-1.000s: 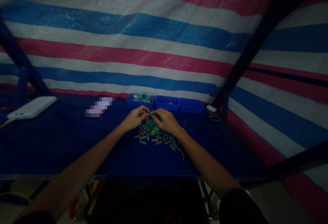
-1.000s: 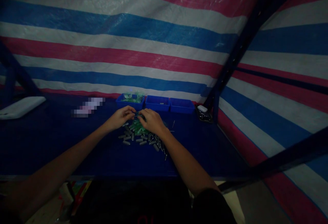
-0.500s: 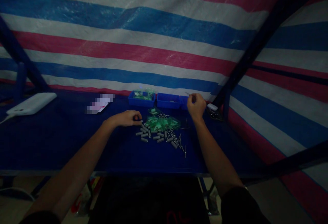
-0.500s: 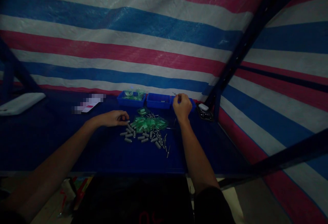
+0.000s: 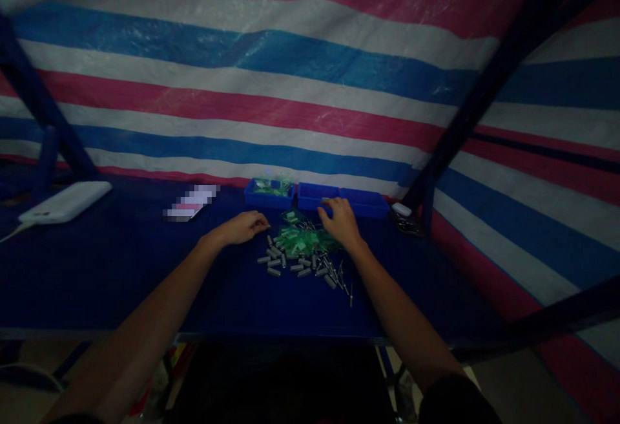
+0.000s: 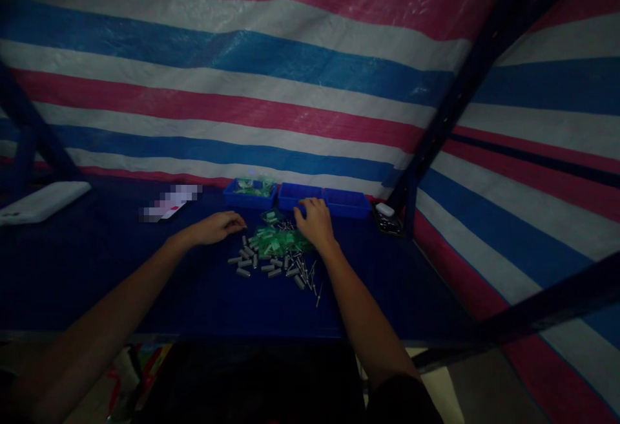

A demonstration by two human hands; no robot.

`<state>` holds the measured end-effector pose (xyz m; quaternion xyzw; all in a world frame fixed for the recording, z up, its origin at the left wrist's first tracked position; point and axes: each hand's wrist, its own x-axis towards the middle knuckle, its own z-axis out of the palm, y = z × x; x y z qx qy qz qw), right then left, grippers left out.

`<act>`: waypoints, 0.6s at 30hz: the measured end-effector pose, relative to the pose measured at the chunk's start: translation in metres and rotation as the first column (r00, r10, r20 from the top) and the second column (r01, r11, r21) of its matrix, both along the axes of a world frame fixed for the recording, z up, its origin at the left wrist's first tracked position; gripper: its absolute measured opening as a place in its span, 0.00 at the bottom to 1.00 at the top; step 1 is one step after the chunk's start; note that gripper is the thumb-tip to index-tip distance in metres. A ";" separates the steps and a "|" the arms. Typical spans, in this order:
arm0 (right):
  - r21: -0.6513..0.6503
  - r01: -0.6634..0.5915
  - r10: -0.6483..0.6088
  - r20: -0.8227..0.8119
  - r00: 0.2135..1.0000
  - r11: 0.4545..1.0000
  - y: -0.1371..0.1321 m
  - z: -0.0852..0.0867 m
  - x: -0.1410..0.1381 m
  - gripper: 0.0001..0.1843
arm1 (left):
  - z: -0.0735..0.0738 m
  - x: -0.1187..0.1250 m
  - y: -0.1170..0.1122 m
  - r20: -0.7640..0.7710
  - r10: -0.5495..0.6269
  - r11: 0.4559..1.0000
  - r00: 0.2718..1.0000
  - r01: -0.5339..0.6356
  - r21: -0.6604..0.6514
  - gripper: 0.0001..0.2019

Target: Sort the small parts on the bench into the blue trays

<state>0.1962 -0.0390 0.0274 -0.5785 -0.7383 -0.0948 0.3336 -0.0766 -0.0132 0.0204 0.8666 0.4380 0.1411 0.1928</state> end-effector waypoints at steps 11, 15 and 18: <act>-0.015 -0.474 0.474 -0.017 0.880 0.880 -0.031 0.006 -0.051 0.12 | 0.011 0.038 -0.027 0.628 0.013 0.965 0.778 0.155 -0.212 0.24; -0.002 -0.473 0.473 -0.030 0.880 0.881 -0.036 0.003 -0.057 0.10 | 0.012 0.044 -0.030 0.643 0.027 0.957 0.766 0.166 -0.238 0.25; -0.015 -0.450 0.451 0.035 0.892 0.893 -0.029 0.002 -0.053 0.11 | 0.011 0.037 -0.024 0.482 0.031 0.969 0.876 0.092 -0.229 0.20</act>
